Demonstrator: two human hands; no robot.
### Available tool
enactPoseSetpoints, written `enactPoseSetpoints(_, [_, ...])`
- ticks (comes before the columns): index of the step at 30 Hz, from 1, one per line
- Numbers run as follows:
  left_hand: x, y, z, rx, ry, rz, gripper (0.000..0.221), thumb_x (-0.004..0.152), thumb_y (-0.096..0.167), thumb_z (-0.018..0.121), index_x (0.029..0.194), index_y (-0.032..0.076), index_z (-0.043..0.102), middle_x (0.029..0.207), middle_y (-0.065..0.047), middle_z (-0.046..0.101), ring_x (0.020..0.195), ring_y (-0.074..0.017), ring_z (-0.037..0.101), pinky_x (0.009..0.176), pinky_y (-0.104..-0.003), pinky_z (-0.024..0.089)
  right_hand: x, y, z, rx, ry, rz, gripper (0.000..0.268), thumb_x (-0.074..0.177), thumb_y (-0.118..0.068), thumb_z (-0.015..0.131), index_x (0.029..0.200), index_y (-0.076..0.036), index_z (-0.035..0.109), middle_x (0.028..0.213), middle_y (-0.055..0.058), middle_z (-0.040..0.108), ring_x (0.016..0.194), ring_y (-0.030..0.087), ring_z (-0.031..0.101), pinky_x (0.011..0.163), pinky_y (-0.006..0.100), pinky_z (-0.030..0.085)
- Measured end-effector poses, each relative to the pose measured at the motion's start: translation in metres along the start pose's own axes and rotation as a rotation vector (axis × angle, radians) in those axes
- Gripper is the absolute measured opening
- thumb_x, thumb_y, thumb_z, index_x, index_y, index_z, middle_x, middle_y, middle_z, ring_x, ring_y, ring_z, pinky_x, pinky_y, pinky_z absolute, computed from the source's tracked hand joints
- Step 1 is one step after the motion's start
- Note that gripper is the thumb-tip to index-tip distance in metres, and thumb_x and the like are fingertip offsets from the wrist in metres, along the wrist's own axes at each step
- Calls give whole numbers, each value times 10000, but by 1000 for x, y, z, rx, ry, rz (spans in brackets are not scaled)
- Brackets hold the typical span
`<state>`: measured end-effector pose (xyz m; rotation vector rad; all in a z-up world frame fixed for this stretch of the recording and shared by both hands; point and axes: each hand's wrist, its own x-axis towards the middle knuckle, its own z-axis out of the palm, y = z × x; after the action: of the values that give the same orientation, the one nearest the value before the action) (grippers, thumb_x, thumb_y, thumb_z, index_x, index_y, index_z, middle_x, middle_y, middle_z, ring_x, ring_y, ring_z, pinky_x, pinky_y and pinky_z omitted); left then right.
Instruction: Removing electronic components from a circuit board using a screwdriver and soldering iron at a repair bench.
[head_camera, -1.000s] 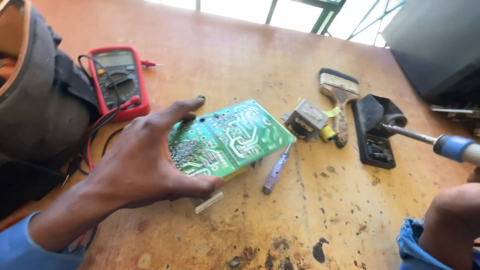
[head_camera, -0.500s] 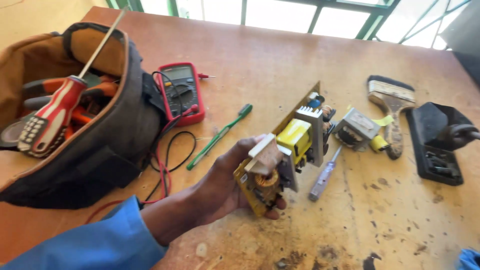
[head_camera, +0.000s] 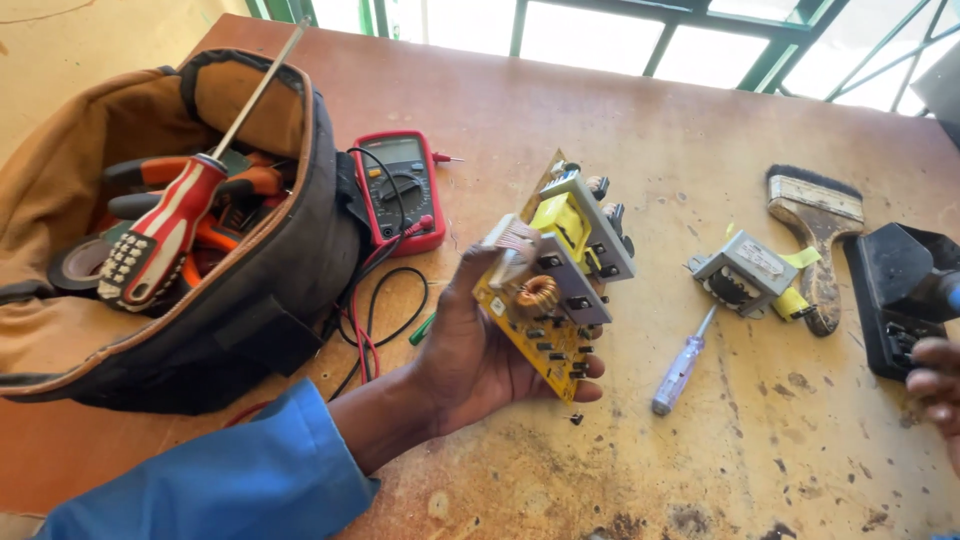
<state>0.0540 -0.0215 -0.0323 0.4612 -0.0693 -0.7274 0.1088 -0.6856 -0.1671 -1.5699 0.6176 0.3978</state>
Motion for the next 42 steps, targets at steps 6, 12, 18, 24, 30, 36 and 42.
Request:
enactPoseSetpoints(6, [-7,2,22,394,240,177,710,820,580,574,1316,73,590,1008,-102,643,759,-179,625,652,-369,587,-74,11,124,373,-75,-510,463,1271,-544,454,1112,-177,688,799,47,501,501,98,432,293,194,305])
enactPoseSetpoints(12, [-36,6,41,1526,476,986,1119,537,522,836,1437,-4,427,1292,-166,565,1202,-299,598,1077,-386,480,-85,4,157,145,67,-366,498,1245,-573,473,1156,-114,644,794,115,556,464,191,417,284,289,285])
enactPoseSetpoints(18, [-44,-6,38,1758,351,1164,1152,612,572,790,1513,23,329,1384,-221,545,1284,-404,565,1153,-509,467,-137,-19,240,32,-57,-502,572,1161,-508,481,1155,33,667,754,174,682,513,182,545,289,297,273])
enactPoseSetpoints(24, [-41,-6,40,1733,385,1159,1120,605,546,813,1471,1,356,1355,-224,561,1269,-384,564,1136,-489,478,-209,-77,359,8,-519,-650,660,1030,-586,516,1243,19,675,914,230,815,694,343,783,463,404,492])
enactPoseSetpoints(30, [-38,-7,31,1726,529,1057,1121,590,657,780,1449,44,399,1354,-193,523,1240,-378,562,1084,-495,485,-195,-92,408,71,-284,-685,333,1092,-191,480,993,116,564,721,234,590,515,368,601,481,415,497])
enactPoseSetpoints(36, [-31,-9,21,1657,428,931,1075,622,519,867,1458,47,384,1383,-181,509,1365,-378,522,1155,-501,429,-155,-78,388,-83,-204,-787,383,1171,-150,438,841,-31,594,714,70,563,667,132,580,596,245,476])
enactPoseSetpoints(42, [-28,-12,25,1612,422,847,979,633,478,873,1418,76,451,1307,-150,540,1237,-328,594,1086,-453,481,-152,-56,368,-418,13,-1007,185,1067,-72,489,1172,5,621,793,147,584,531,205,652,411,318,619])
